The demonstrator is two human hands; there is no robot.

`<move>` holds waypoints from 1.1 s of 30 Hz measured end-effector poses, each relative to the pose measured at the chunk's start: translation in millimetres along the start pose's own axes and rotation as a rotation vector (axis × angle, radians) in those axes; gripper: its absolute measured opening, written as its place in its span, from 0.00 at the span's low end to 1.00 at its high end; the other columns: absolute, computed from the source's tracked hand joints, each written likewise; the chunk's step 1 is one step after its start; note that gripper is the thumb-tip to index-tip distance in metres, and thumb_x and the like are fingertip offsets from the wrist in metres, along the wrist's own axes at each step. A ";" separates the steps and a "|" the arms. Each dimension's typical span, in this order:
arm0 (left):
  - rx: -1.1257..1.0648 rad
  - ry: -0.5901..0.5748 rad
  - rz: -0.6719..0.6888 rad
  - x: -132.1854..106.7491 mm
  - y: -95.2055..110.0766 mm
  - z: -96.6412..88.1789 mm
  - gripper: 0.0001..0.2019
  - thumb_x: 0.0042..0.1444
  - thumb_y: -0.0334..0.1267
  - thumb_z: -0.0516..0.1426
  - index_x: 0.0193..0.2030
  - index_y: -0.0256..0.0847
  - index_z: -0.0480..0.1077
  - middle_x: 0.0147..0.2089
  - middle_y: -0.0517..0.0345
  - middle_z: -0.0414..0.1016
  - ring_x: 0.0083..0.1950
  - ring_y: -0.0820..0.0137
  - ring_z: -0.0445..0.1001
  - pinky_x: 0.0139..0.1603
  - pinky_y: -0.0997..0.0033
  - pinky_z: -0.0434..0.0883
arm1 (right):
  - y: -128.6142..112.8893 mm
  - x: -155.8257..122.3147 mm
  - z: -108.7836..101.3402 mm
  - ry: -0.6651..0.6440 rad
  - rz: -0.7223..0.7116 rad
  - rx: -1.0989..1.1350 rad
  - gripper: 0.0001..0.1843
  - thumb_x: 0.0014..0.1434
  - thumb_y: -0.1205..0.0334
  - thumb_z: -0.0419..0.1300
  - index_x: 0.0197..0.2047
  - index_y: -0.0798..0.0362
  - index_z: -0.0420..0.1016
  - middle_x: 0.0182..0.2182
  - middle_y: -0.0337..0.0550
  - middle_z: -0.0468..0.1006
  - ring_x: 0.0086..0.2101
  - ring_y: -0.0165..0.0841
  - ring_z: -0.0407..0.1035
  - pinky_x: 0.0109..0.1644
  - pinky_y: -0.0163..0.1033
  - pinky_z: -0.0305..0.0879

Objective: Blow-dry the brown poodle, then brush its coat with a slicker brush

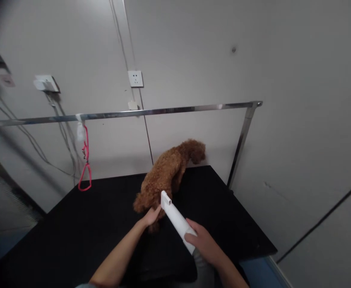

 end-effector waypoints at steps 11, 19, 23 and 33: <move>0.008 -0.076 0.203 5.6 7.4 7.9 0.22 0.48 0.50 0.63 0.41 0.32 0.74 0.39 0.48 0.77 0.39 0.66 0.72 0.44 0.68 0.68 | 13.6 3.4 38.1 -0.064 0.329 0.938 0.20 0.60 0.53 0.56 0.46 0.61 0.71 0.33 0.49 0.81 0.19 0.29 0.71 0.16 0.31 0.65; 0.022 -0.104 0.158 13.4 2.6 27.8 0.20 0.49 0.52 0.62 0.37 0.33 0.72 0.25 0.56 0.72 0.27 0.71 0.68 0.31 0.70 0.68 | 12.4 -2.4 51.0 -0.017 0.371 1.045 0.23 0.64 0.52 0.51 0.42 0.66 0.73 0.22 0.47 0.78 0.17 0.29 0.69 0.16 0.30 0.65; -0.008 -0.058 0.170 13.2 7.4 41.2 0.19 0.51 0.51 0.61 0.36 0.34 0.73 0.26 0.54 0.74 0.30 0.68 0.72 0.36 0.67 0.70 | 5.4 -3.1 49.7 0.056 0.254 1.115 0.17 0.63 0.56 0.54 0.44 0.62 0.72 0.30 0.47 0.81 0.20 0.30 0.71 0.17 0.32 0.66; -0.059 -0.097 0.189 29.5 28.0 62.4 0.11 0.43 0.41 0.66 0.26 0.35 0.74 0.32 0.51 0.78 0.41 0.60 0.73 0.51 0.59 0.68 | 49.8 -36.9 43.8 0.095 0.353 1.090 0.19 0.59 0.53 0.58 0.43 0.61 0.73 0.28 0.47 0.81 0.19 0.29 0.70 0.17 0.29 0.64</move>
Point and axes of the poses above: each hand's wrist, its own x-axis towards the middle knuckle, its own z-axis out of the palm, y = z × x, the point moved 5 cm from there along x, towards the middle knuckle
